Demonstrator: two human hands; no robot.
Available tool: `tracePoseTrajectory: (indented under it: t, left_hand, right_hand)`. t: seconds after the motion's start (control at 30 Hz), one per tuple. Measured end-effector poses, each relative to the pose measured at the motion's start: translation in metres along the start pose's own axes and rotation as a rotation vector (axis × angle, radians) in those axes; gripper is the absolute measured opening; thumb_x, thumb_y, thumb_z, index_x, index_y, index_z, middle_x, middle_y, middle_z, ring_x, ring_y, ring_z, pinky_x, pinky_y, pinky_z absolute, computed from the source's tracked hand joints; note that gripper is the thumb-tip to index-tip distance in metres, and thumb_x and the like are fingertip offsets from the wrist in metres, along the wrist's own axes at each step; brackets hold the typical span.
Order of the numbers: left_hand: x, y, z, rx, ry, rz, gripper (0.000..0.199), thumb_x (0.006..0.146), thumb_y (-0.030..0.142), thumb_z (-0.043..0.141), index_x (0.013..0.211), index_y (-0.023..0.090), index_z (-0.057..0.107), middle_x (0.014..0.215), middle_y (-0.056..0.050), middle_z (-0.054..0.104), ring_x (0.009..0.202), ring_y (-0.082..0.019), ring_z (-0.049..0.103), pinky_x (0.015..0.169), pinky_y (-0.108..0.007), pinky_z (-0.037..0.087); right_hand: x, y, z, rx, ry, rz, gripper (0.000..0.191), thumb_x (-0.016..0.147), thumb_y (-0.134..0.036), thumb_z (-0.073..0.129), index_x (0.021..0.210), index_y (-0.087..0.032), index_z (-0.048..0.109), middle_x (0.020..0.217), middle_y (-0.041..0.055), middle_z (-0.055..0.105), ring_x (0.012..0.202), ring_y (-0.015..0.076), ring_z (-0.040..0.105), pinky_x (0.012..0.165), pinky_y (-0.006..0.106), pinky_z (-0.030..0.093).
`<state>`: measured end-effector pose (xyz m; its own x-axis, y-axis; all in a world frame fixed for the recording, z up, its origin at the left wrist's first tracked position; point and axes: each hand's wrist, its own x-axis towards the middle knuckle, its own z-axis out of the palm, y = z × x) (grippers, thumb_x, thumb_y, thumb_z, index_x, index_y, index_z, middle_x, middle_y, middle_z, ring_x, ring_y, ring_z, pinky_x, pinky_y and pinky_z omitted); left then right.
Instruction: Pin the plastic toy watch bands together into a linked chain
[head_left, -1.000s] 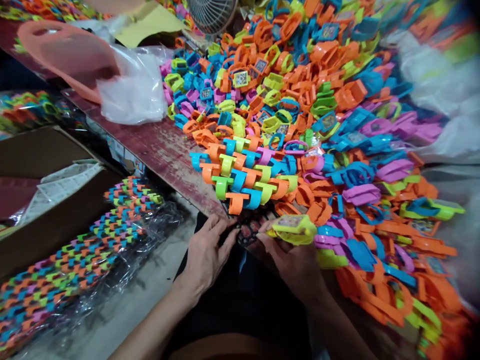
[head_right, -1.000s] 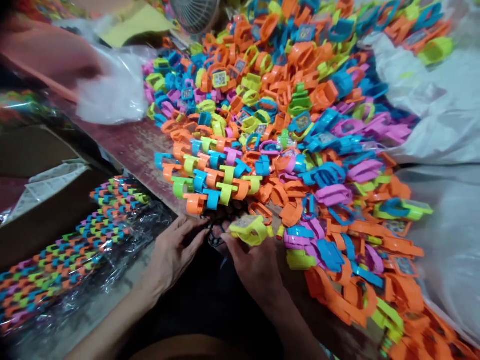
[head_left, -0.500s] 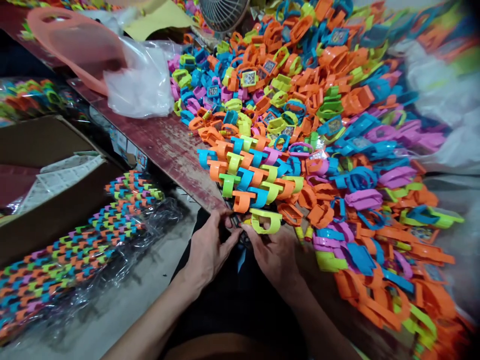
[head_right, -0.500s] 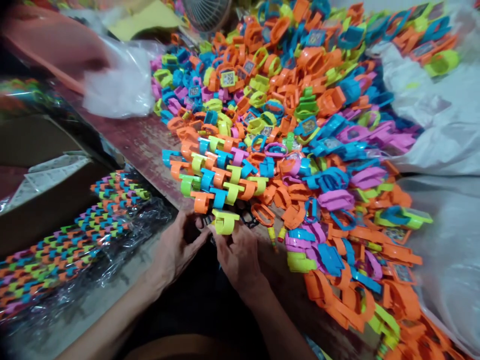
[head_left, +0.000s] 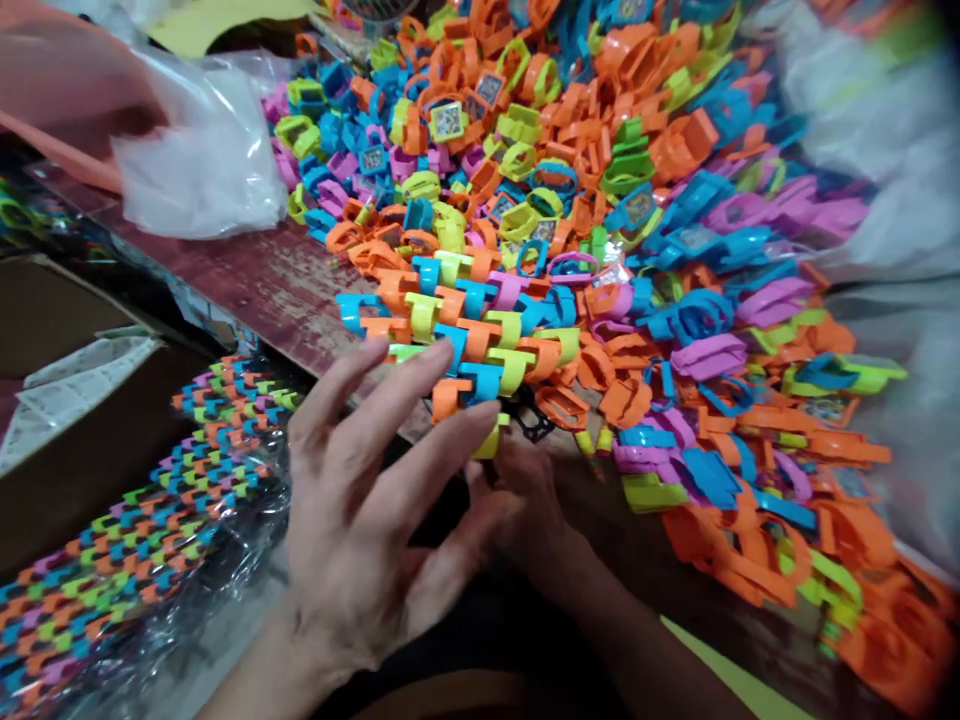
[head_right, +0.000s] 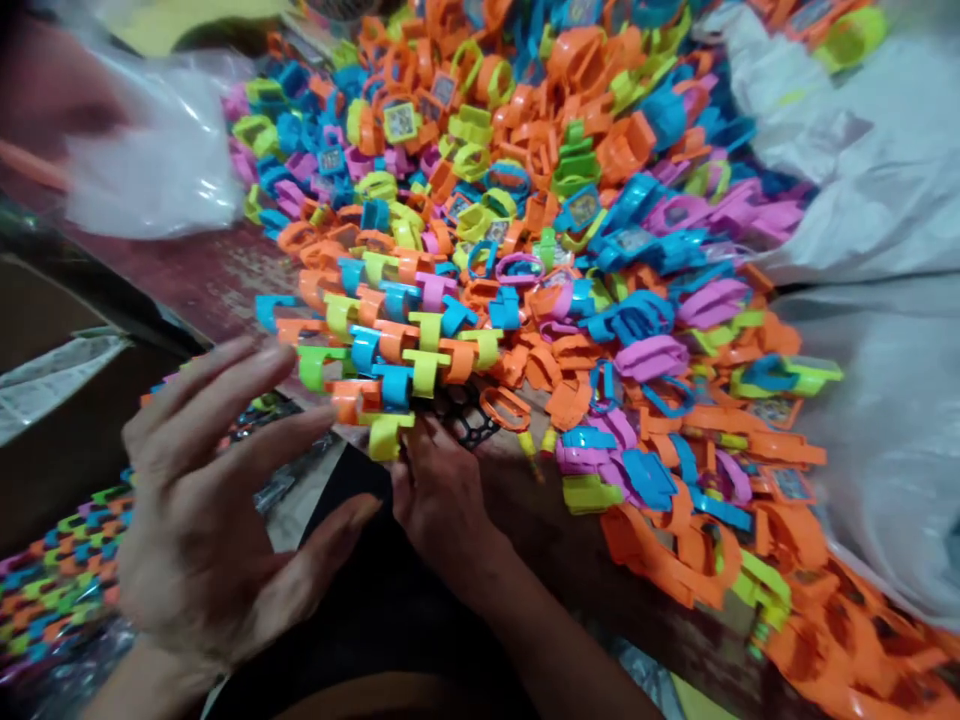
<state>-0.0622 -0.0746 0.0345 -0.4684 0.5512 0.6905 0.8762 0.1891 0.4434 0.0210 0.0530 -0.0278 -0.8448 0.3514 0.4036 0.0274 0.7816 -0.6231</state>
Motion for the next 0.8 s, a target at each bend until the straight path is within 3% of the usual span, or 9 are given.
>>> tracePoseTrajectory:
  t: [0.1,0.2,0.33,0.43,0.5,0.6,0.7,0.8]
  left_hand:
    - [0.009,-0.009,0.005,0.060,-0.197,0.134,0.036,0.085,0.023,0.062,0.120,0.032,0.058,0.134,-0.001,0.060,0.138,-0.033,0.039,0.111,-0.060,0.029]
    - [0.007,-0.016,0.014,0.079,-0.217,0.126,0.036,0.087,0.018,0.059,0.120,0.032,0.058,0.125,0.000,0.066,0.136,-0.031,0.042,0.112,-0.063,0.025]
    - [0.004,-0.017,0.018,0.046,-0.197,0.144,0.035,0.086,0.017,0.059,0.119,0.030,0.059,0.117,-0.001,0.070,0.128,-0.030,0.051,0.112,-0.062,0.026]
    - [0.003,-0.014,0.018,0.015,-0.178,0.122,0.035,0.085,0.017,0.061,0.117,0.032,0.060,0.114,0.000,0.069,0.124,-0.029,0.055,0.113,-0.060,0.028]
    - [0.003,-0.013,0.019,0.005,-0.149,0.085,0.035,0.085,0.016,0.062,0.115,0.033,0.061,0.113,-0.001,0.068,0.121,-0.028,0.056,0.113,-0.058,0.030]
    - [0.002,-0.011,0.020,0.009,-0.129,0.038,0.038,0.084,0.014,0.062,0.118,0.031,0.060,0.114,-0.001,0.066,0.119,-0.027,0.057,0.116,-0.055,0.029]
    - [0.001,-0.012,0.020,0.004,-0.135,0.041,0.038,0.084,0.012,0.063,0.118,0.029,0.060,0.113,-0.002,0.066,0.119,-0.027,0.058,0.116,-0.055,0.030]
    - [-0.001,-0.016,0.020,-0.010,-0.125,0.069,0.035,0.082,0.009,0.064,0.111,0.029,0.062,0.107,-0.002,0.067,0.119,-0.027,0.058,0.114,-0.059,0.031]
  right_hand:
    - [0.001,-0.005,0.005,-0.018,-0.062,0.044,0.024,0.089,-0.010,0.043,0.106,-0.015,0.059,0.105,0.0120,0.066,0.100,0.0224,0.063,0.088,0.033,0.053]
    - [0.000,-0.003,0.005,-0.024,-0.031,0.049,0.021,0.091,-0.012,0.045,0.106,-0.015,0.058,0.103,0.0109,0.065,0.102,0.0205,0.062,0.091,0.030,0.052]
    - [-0.018,0.003,-0.026,-0.059,0.097,0.017,0.023,0.095,-0.013,0.044,0.113,-0.016,0.057,0.106,0.0084,0.065,0.102,0.0175,0.061,0.093,0.028,0.051]
    - [-0.034,0.016,-0.056,-0.276,0.256,0.103,0.020,0.096,-0.021,0.047,0.113,-0.016,0.057,0.103,0.0098,0.065,0.097,0.0216,0.063,0.086,0.034,0.053]
    - [-0.038,0.027,-0.068,-0.433,0.212,0.242,0.022,0.093,-0.025,0.052,0.111,-0.014,0.058,0.099,0.0114,0.064,0.087,0.0247,0.063,0.072,0.036,0.053]
    - [-0.035,0.039,-0.073,-0.591,0.040,0.383,0.020,0.087,-0.016,0.057,0.107,-0.013,0.061,0.096,0.0111,0.064,0.077,0.0254,0.063,0.060,0.034,0.049]
    - [-0.031,0.044,-0.071,-0.666,0.007,0.397,0.017,0.084,-0.008,0.055,0.098,-0.014,0.063,0.086,0.0083,0.064,0.070,0.0234,0.062,0.056,0.032,0.044]
    - [-0.031,0.046,-0.071,-0.607,0.040,0.332,0.010,0.086,-0.013,0.052,0.091,-0.016,0.061,0.080,0.0064,0.063,0.070,0.0226,0.061,0.057,0.031,0.043]
